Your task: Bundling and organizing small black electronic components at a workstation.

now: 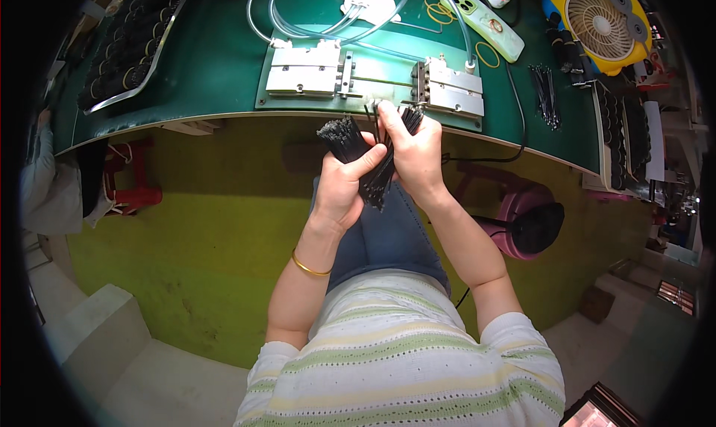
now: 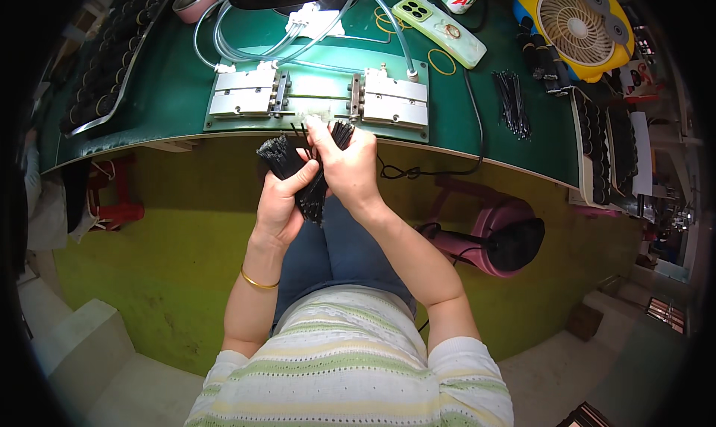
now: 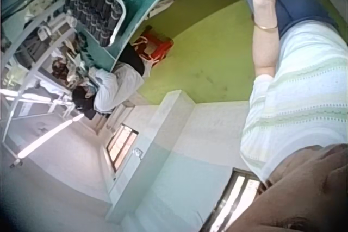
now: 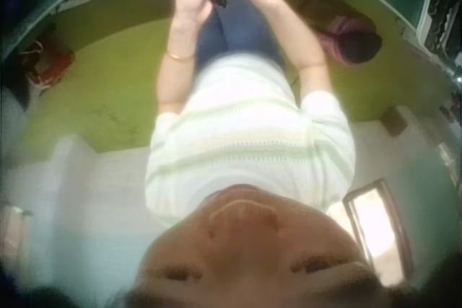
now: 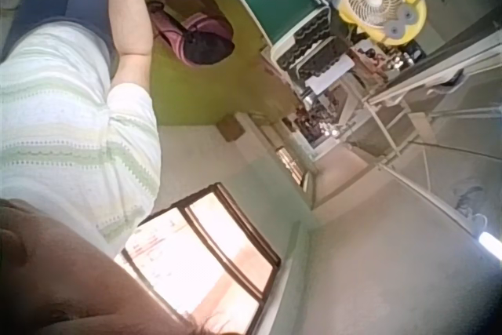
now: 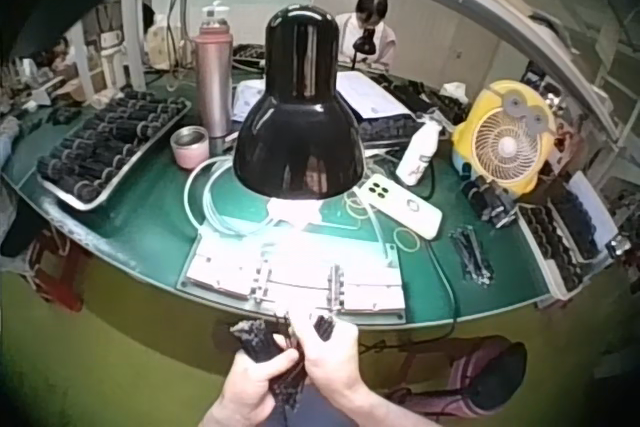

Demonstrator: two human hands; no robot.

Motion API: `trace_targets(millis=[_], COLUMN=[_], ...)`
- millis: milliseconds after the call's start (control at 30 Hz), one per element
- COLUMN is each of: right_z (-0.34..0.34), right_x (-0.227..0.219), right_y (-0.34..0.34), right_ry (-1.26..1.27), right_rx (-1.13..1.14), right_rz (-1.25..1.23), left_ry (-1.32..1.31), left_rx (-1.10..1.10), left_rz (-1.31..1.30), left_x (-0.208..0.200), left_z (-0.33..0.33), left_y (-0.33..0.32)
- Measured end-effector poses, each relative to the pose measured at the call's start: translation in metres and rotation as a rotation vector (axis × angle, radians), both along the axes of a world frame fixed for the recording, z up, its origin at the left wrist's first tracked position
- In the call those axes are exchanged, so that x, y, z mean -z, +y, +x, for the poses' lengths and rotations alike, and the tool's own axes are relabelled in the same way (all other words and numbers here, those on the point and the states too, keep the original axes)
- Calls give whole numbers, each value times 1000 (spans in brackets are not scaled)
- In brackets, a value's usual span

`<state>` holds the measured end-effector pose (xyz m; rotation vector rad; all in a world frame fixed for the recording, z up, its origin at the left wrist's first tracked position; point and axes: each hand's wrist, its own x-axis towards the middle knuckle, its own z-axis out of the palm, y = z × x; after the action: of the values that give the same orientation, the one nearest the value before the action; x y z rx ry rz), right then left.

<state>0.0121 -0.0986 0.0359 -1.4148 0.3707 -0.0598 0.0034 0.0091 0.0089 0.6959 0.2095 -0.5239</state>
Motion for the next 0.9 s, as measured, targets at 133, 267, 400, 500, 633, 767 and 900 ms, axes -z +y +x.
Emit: trace_targets(millis=[133,267,400,500,633,767,900], right_z=[-4,-4,-3,-1,1,2,3], right_x=[-8,-3,1,4,6,10,6], right_y=[2,6,5,3,2,0,0], right_ry=[-30,-121,-92,-78,-63,-112,-82], right_rx=[-63,11,35,35,36,41,54], right_rz=[-77,-88,-105,-134,-110,-72,-26], left_ry=[4,-10,-21,-26,-33,-40,-54], left_rx=[7,2,-4,-4,-2,10,17], left_rz=[4,16,36,50,46,58,30], left_x=[0,2,2,3,3,2,1], left_z=[0,-1,0,0,1,1,3], left_y=[2,2,1,1,0,-1,-1])
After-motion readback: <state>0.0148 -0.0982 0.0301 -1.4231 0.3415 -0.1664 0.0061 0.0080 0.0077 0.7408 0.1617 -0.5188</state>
